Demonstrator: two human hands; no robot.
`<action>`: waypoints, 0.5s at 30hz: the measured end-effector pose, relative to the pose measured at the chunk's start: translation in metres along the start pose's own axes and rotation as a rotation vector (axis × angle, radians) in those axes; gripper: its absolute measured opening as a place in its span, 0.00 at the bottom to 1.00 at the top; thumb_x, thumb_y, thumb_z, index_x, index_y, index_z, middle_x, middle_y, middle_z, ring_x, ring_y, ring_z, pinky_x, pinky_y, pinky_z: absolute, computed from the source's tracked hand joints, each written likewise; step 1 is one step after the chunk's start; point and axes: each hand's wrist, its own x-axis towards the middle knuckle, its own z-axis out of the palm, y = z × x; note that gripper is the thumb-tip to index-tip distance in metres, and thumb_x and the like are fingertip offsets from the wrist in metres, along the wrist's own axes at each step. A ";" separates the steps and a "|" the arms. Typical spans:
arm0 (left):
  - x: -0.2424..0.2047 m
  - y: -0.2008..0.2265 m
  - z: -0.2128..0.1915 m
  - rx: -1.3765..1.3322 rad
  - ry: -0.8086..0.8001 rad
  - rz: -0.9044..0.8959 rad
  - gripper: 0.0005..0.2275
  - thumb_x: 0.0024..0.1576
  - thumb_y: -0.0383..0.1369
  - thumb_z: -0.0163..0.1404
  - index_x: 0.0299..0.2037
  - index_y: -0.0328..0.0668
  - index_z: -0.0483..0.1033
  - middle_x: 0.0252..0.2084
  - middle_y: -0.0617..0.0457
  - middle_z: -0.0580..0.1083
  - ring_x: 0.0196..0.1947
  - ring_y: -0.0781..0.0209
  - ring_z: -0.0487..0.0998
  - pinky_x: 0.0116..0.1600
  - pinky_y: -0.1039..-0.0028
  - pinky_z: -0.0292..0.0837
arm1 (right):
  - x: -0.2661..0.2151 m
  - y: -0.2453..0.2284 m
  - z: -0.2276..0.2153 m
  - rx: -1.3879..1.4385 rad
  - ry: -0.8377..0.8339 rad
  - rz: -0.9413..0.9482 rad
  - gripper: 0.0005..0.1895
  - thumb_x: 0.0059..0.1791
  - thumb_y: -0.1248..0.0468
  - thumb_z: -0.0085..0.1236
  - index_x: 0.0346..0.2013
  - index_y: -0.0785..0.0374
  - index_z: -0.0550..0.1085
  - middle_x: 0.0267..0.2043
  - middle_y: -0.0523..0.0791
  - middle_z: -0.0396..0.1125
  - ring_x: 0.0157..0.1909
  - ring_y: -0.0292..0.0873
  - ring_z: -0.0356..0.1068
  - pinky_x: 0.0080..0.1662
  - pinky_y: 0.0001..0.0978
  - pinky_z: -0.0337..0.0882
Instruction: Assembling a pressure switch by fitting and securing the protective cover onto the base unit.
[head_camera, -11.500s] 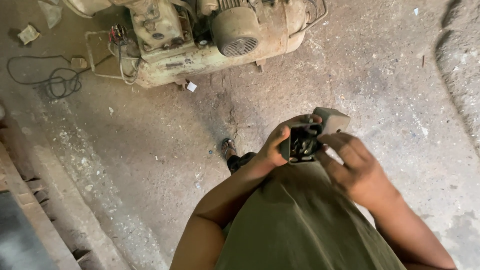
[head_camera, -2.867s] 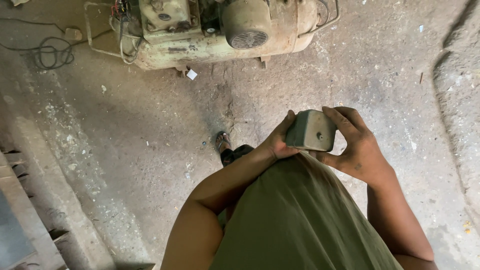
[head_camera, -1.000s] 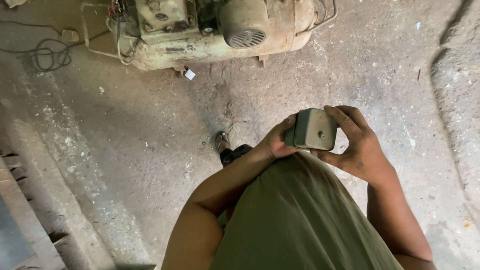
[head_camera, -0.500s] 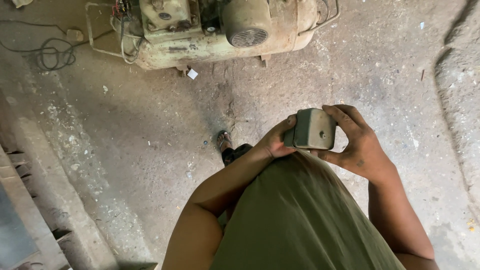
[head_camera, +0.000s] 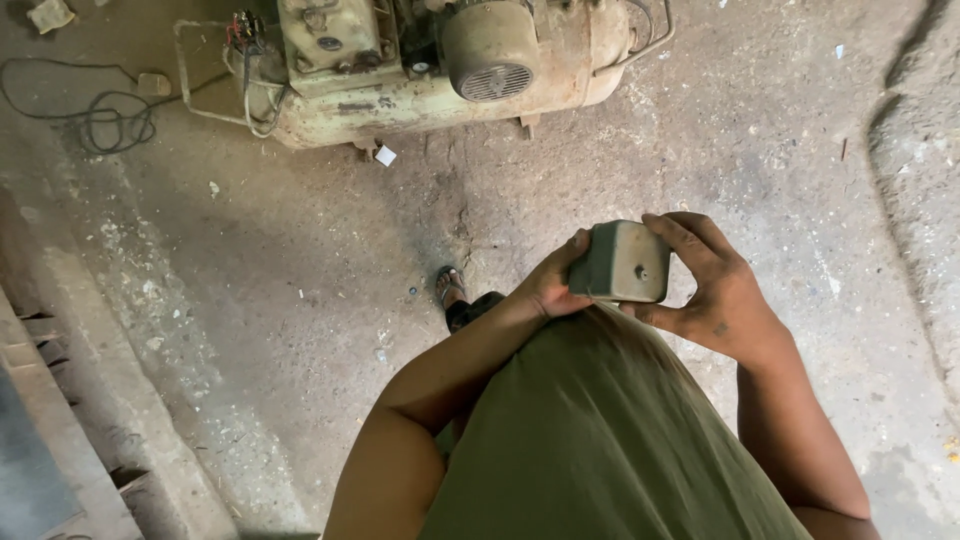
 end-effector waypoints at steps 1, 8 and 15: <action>0.000 -0.002 -0.003 0.001 0.001 -0.002 0.19 0.67 0.48 0.48 0.57 0.41 0.73 0.47 0.39 0.81 0.45 0.41 0.84 0.50 0.39 0.77 | -0.002 0.001 0.001 0.003 0.003 0.005 0.48 0.29 0.66 0.80 0.62 0.73 0.71 0.53 0.60 0.66 0.50 0.65 0.72 0.54 0.54 0.73; 0.000 0.001 0.011 -0.062 0.153 0.016 0.23 0.69 0.50 0.46 0.62 0.40 0.72 0.51 0.36 0.80 0.48 0.38 0.83 0.54 0.45 0.78 | -0.002 0.030 -0.005 0.348 0.024 0.089 0.49 0.29 0.66 0.80 0.62 0.78 0.69 0.53 0.62 0.63 0.50 0.60 0.71 0.56 0.54 0.70; -0.002 0.013 0.047 -0.187 0.105 -0.058 0.25 0.70 0.48 0.48 0.67 0.34 0.67 0.58 0.28 0.74 0.55 0.27 0.78 0.61 0.44 0.75 | -0.001 0.057 -0.011 1.168 0.103 0.354 0.44 0.46 0.37 0.68 0.63 0.67 0.69 0.55 0.52 0.72 0.42 0.52 0.76 0.44 0.39 0.79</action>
